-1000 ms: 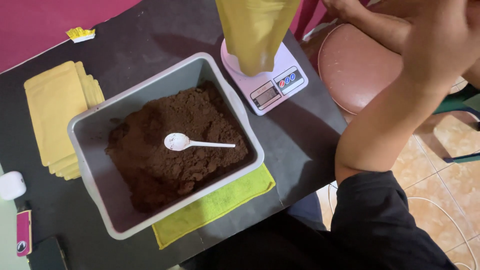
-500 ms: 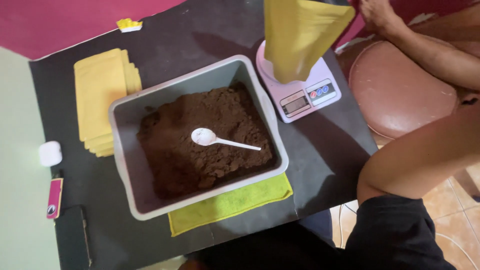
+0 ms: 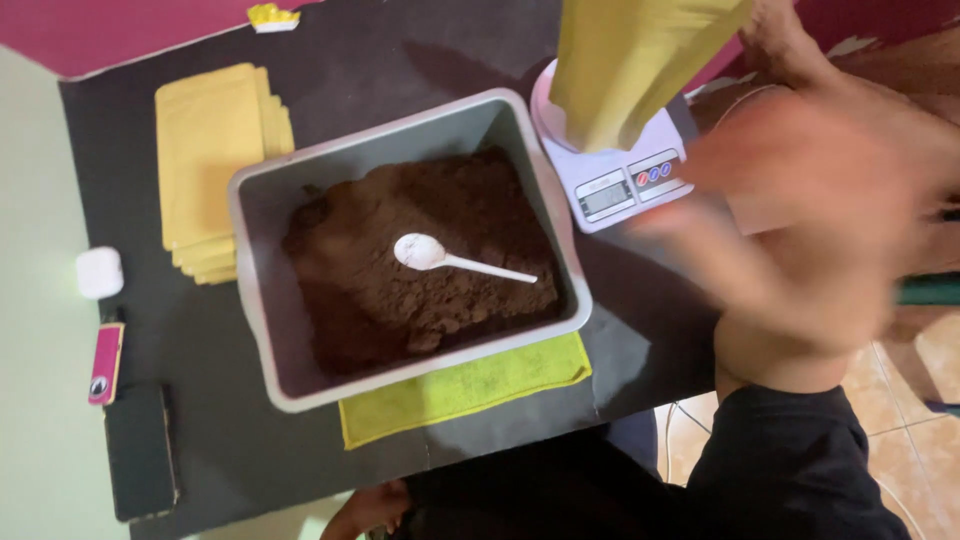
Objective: Filling yellow paper bags with ground coffee using a spoon and weighing them on a digital scale.
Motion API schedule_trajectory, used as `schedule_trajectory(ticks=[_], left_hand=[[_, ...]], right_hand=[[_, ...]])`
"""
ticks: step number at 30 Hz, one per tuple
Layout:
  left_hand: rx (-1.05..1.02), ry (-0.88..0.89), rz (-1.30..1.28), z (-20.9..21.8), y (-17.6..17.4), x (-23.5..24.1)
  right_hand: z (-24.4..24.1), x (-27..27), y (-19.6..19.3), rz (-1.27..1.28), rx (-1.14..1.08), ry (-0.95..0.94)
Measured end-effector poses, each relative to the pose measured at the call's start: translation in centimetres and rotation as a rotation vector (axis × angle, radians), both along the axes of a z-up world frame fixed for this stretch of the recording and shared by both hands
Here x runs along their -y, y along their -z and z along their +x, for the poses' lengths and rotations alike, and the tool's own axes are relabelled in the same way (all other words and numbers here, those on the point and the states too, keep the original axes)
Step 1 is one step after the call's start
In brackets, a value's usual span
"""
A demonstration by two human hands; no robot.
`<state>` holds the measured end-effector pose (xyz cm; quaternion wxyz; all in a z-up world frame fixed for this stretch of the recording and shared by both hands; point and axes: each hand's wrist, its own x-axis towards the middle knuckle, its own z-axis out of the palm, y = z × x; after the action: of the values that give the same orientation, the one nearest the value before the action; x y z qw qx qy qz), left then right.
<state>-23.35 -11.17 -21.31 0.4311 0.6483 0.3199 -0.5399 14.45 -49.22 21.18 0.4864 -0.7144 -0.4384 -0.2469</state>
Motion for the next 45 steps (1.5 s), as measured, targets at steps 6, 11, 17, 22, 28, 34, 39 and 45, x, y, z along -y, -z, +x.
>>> schedule_trajectory(ticks=[6,11,17,22,28,34,39,45], left_hand=[[0.261,-0.025,-0.101,-2.1,1.8,-0.3],[0.482,-0.118,-0.202,-3.6,3.4,0.0],[0.626,-0.019,-0.221,-3.2,2.2,-0.8],[0.583,-0.043,-0.232,-3.1,1.5,-1.1],[0.591,0.004,-0.235,-3.1,1.8,-1.3],[0.584,-0.044,-0.242,-2.7,0.8,-1.2],[0.555,-0.087,-0.235,-2.9,1.0,-1.2],[0.375,0.011,-0.098,-1.8,-1.1,-1.1]], right_hand=[[1.5,-7.9,9.4,-1.037,0.129,-0.060],[1.4,-9.4,11.2,-1.360,0.125,0.174],[2.1,-8.6,7.6,-1.164,0.119,0.229],[1.6,-10.7,7.9,-1.496,-0.079,0.167],[1.3,-10.0,6.0,-1.064,-0.085,0.076],[2.4,-12.5,9.5,-0.445,-0.532,-0.138],[0.6,-12.8,7.9,-0.479,-0.279,-0.156],[-0.9,-9.4,7.3,-0.543,-0.099,0.007]])
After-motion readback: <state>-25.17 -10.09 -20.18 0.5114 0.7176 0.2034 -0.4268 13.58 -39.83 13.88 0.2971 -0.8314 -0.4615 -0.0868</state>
